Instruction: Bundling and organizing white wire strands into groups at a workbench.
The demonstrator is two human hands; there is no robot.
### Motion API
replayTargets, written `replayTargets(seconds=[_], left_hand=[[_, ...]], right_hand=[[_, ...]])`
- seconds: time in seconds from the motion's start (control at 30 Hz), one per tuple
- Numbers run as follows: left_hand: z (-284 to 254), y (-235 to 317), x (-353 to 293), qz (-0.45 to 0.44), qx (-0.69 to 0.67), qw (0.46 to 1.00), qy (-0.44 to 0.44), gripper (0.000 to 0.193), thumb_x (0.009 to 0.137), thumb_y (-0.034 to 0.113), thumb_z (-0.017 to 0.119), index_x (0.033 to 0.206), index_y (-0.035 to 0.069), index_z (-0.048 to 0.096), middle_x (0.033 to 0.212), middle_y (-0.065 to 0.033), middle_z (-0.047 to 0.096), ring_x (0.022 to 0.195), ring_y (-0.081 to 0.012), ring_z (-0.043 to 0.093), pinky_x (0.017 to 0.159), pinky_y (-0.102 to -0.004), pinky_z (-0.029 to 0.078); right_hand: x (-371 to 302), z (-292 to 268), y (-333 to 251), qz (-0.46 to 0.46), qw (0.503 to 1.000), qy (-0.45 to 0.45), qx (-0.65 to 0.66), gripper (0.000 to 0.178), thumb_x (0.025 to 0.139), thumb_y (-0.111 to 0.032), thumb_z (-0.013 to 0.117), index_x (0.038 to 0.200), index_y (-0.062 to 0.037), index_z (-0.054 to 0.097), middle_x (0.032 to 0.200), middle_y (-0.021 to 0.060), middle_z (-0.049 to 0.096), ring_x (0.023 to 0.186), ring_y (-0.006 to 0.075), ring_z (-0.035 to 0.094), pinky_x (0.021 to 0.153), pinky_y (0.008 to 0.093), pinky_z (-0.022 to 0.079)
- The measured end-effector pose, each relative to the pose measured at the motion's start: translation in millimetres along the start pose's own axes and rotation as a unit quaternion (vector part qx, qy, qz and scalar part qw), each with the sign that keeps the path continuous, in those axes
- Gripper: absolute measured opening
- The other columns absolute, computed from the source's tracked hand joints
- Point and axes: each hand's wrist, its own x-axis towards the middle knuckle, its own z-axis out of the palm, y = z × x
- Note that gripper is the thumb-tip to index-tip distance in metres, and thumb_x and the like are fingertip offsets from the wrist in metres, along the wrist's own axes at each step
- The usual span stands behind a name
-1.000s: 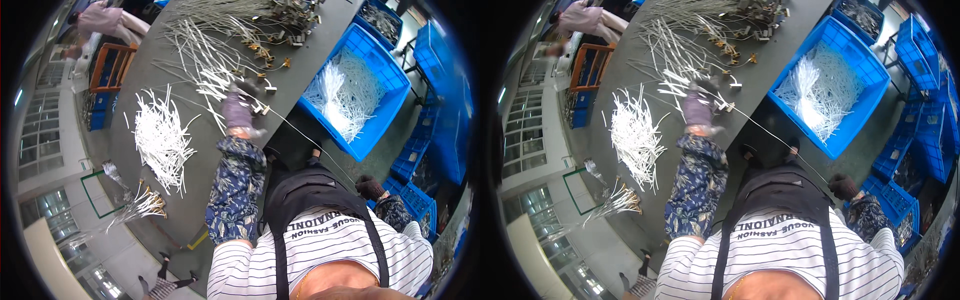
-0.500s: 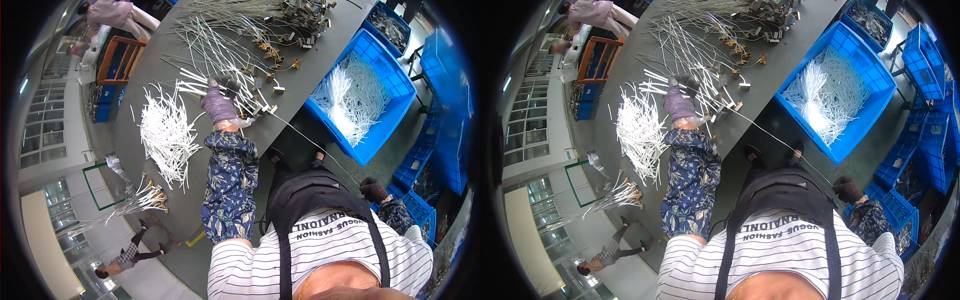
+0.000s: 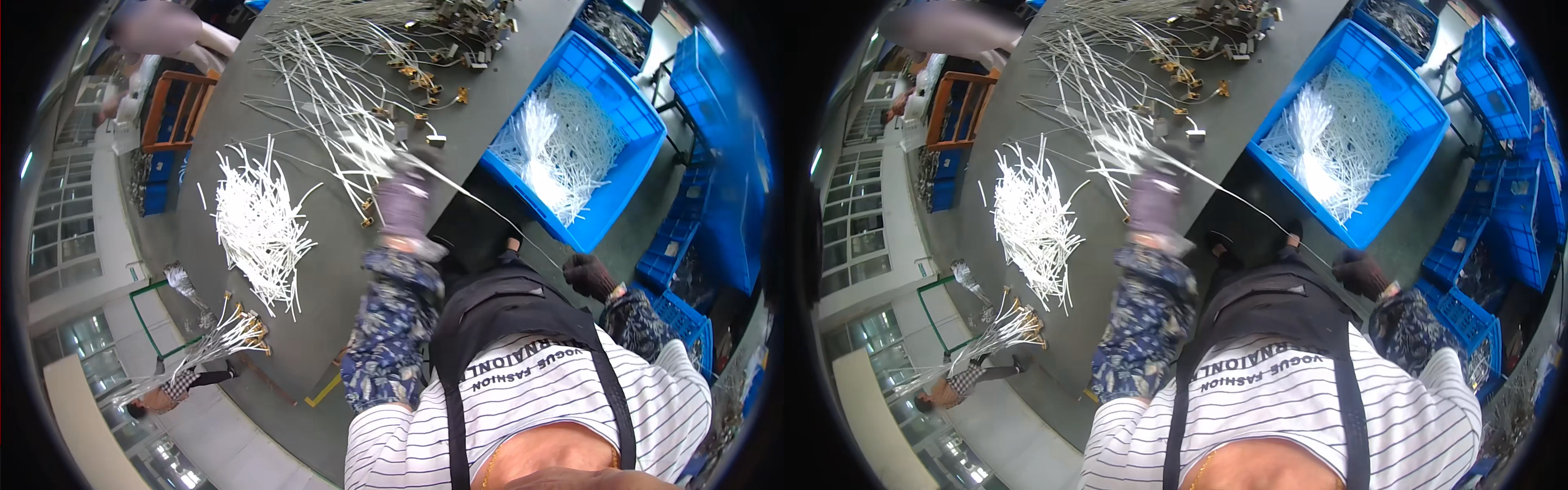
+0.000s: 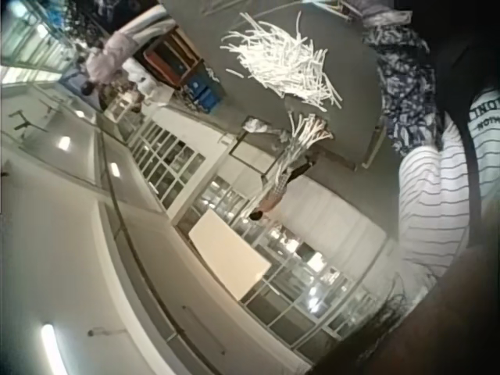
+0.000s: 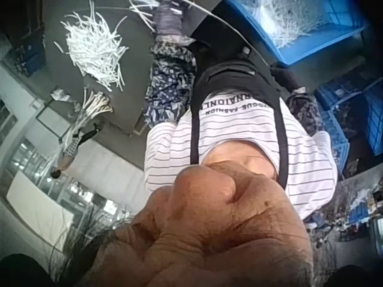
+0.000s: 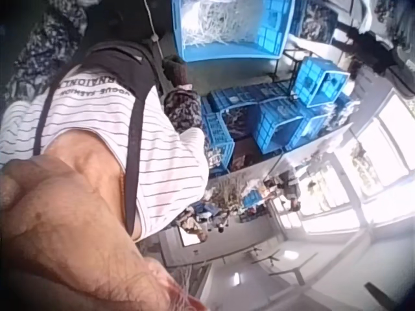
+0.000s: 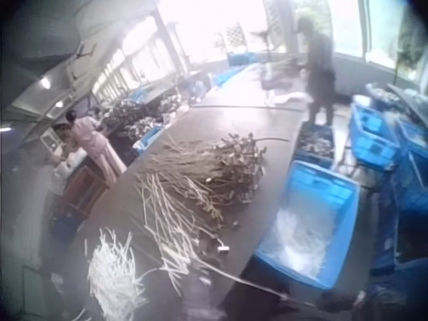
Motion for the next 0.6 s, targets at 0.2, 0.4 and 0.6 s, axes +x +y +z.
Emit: replayTargets(seconds=[0.2,0.4,0.6], left_hand=[[-17.1,46.6,21.3,-0.203,0.002,0.966,0.162,0.026,0.087,0.026,0.067,0.094,0.002,0.061,0.072,-0.0036,0.062,0.056,-0.0126,0.057,0.049,-0.0274,0.047],[-36.6,26.3,28.9,-0.208,0.06,0.973,0.08,0.022,0.088,0.022,0.065,0.093,0.002,0.059,0.063,-0.0007,0.056,0.048,-0.0076,0.052,0.039,-0.0219,0.041],[-70.5,37.1,58.6,-0.272,-0.001,0.961,0.047,0.03,0.09,0.029,0.062,0.1,0.001,0.057,0.069,-0.0043,0.061,0.05,-0.0102,0.055,0.038,-0.0234,0.043]], right_hand=[[38.5,82.9,-120.5,-0.155,0.984,-0.039,-0.079,0.028,0.084,-0.023,0.063,0.102,-0.0018,0.061,0.083,0.0062,0.059,0.07,0.0125,0.056,0.061,0.0279,0.047],[73.3,177.5,-231.2,-0.414,0.866,-0.018,-0.28,0.053,0.082,-0.037,0.065,0.124,-0.0076,0.051,0.117,0.0157,0.056,0.11,0.0269,0.054,0.094,0.0348,0.043],[165.9,85.7,-281.2,-0.485,0.536,0.322,-0.611,0.03,0.081,-0.029,0.063,0.096,-0.0042,0.062,0.107,0.0201,0.057,0.095,0.036,0.059,0.088,0.0372,0.049]])
